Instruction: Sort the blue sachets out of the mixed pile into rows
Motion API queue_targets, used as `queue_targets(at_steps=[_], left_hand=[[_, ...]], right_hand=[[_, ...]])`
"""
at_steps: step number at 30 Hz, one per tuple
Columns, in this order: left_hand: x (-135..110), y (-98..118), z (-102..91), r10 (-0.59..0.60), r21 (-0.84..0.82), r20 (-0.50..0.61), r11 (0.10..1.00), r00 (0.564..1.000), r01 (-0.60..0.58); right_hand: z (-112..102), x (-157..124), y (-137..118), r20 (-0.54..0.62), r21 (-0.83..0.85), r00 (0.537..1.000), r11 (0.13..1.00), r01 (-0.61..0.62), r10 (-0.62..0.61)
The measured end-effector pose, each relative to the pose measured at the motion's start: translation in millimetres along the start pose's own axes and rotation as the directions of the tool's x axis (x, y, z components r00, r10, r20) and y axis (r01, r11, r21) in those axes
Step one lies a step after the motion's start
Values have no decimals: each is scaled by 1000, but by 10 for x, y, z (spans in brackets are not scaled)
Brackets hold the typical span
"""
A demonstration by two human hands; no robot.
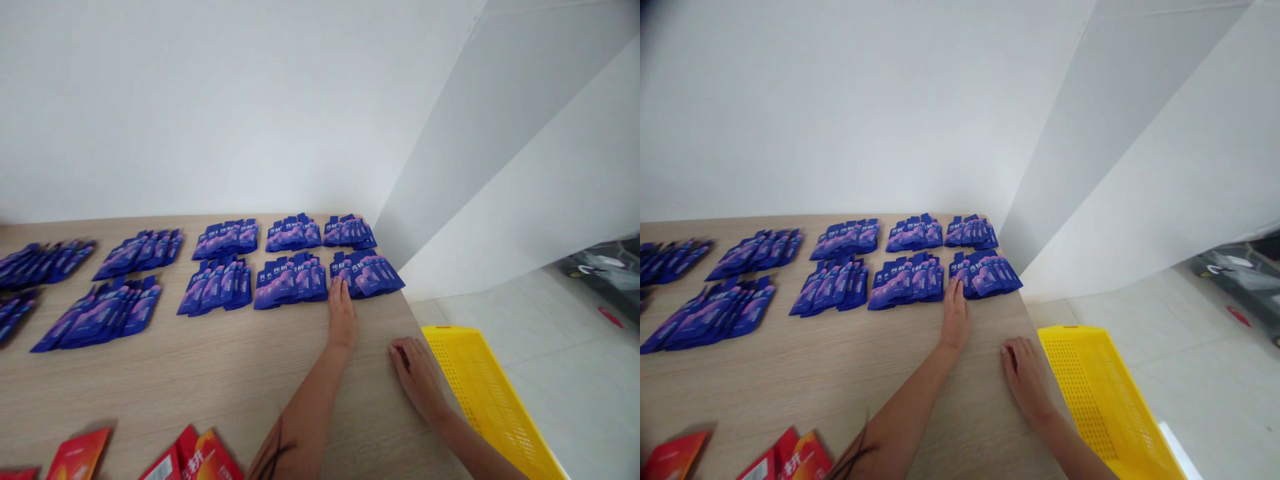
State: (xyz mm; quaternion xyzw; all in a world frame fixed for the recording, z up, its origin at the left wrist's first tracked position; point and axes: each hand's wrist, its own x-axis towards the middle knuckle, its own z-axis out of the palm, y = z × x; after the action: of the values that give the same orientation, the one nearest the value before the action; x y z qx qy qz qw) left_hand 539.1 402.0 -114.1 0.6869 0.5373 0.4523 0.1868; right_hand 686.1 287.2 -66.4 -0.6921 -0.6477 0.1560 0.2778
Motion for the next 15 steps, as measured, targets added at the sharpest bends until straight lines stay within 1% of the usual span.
queue_targets(at_steps=[3,10,13,15], left_hand=[[7,9,-3,2,6,2,1000,1000,-2],[16,20,-18,31,36,-14,999,999,-31],[28,14,-33,62,21,-15,998,998,-61],[25,57,-59,76,-7,-14,997,997,-76]], right_hand=[[27,-57,4,-14,-22,1000,1000,18,-18],[33,-18,12,-3,-43,1000,999,20,-20],[42,-20,28,-9,-46,1000,999,26,-26],[53,-17,44,-18,-58,999,997,50,-51]])
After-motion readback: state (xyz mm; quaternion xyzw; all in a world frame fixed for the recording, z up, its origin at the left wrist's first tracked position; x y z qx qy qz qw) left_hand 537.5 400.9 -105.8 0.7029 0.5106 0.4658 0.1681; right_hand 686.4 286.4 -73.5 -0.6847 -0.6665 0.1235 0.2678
